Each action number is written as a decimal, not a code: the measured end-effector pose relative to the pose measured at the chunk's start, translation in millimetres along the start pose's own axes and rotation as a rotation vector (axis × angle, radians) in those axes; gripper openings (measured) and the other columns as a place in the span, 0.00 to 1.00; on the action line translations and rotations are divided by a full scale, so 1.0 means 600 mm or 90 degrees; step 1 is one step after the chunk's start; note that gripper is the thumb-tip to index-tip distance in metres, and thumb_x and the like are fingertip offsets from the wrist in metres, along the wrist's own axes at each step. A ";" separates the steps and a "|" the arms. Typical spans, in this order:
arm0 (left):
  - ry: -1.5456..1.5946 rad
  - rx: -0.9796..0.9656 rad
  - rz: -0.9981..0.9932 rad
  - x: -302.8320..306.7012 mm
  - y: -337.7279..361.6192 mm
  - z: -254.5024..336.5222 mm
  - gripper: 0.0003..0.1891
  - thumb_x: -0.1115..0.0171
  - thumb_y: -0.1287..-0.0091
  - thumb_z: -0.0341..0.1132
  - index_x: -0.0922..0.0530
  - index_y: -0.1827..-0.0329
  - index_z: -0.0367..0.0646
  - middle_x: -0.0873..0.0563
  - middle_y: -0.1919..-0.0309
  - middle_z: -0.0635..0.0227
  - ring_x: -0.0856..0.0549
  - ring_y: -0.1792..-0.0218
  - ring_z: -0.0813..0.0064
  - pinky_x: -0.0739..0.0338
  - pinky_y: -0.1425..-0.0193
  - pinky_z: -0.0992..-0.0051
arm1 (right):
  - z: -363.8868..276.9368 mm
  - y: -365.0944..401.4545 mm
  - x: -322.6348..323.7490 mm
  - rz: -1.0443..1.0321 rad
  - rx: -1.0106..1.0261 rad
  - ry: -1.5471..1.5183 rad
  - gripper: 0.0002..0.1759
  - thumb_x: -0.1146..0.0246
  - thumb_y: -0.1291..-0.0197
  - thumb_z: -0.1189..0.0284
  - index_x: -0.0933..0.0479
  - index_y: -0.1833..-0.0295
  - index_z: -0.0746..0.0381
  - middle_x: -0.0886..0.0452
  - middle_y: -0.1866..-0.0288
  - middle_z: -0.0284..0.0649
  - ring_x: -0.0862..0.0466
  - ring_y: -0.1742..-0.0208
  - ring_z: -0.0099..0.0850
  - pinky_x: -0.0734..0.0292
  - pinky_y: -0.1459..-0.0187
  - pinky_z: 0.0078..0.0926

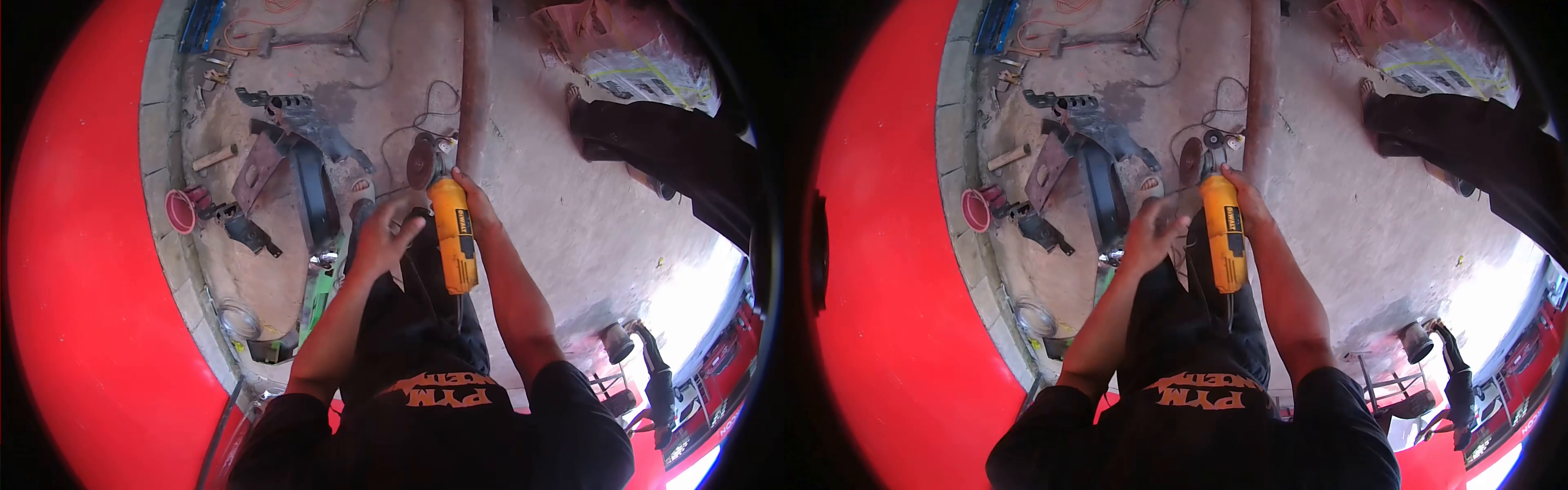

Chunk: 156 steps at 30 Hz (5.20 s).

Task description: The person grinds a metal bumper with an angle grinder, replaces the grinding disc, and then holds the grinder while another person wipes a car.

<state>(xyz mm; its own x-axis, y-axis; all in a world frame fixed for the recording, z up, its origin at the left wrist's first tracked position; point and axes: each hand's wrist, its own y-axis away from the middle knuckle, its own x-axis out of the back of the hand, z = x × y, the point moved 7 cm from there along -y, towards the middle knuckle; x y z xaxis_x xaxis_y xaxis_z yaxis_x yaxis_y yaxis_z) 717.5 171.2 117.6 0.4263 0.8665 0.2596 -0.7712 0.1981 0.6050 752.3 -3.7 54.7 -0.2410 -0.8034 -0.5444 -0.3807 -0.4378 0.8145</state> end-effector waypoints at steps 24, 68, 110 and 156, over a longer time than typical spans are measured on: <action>-0.321 -0.536 -0.135 0.118 -0.118 -0.041 0.46 0.29 0.48 0.62 0.33 0.26 0.56 0.38 0.25 0.57 0.39 0.24 0.53 0.47 0.25 0.43 | 0.228 -0.135 -0.052 -0.072 -0.056 -0.194 0.41 0.55 0.32 0.38 0.37 0.27 0.58 0.21 0.42 0.50 0.15 0.54 0.44 0.16 0.58 0.40; -0.141 -0.198 0.191 0.277 -0.101 -0.154 0.17 0.32 0.40 0.28 0.18 0.47 0.44 0.16 0.64 0.64 0.19 0.64 0.64 0.25 0.58 0.69 | 0.275 -0.241 -0.080 -0.087 -0.165 -0.207 0.42 0.46 0.37 0.37 0.26 0.39 0.67 0.15 0.53 0.55 0.12 0.58 0.45 0.15 0.57 0.40; 0.047 0.226 -0.255 -0.464 -0.747 -0.735 0.11 0.37 0.37 0.26 0.16 0.52 0.34 0.12 0.62 0.63 0.15 0.66 0.75 0.19 0.62 0.74 | 0.448 -0.428 0.494 0.074 -0.041 -0.576 0.37 0.49 0.31 0.41 0.25 0.43 0.67 0.15 0.59 0.51 0.14 0.65 0.40 0.16 0.64 0.34; 0.650 0.505 -0.168 -0.164 -0.335 -0.335 0.06 0.38 0.31 0.31 0.22 0.57 0.39 0.18 0.72 0.66 0.16 0.75 0.74 0.20 0.70 0.69 | 0.213 -0.358 0.277 -0.101 0.159 -0.507 0.32 0.44 0.33 0.49 0.31 0.34 0.62 0.17 0.48 0.51 0.14 0.56 0.47 0.16 0.54 0.45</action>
<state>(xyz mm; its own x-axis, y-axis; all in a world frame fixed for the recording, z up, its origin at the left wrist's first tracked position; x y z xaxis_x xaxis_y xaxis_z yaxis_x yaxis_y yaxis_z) 735.5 138.3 -180.5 -0.2951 0.8664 -0.4028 -0.0865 0.3957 0.9143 680.0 8.5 -236.4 -0.6890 -0.1752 -0.7033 -0.6266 -0.3436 0.6995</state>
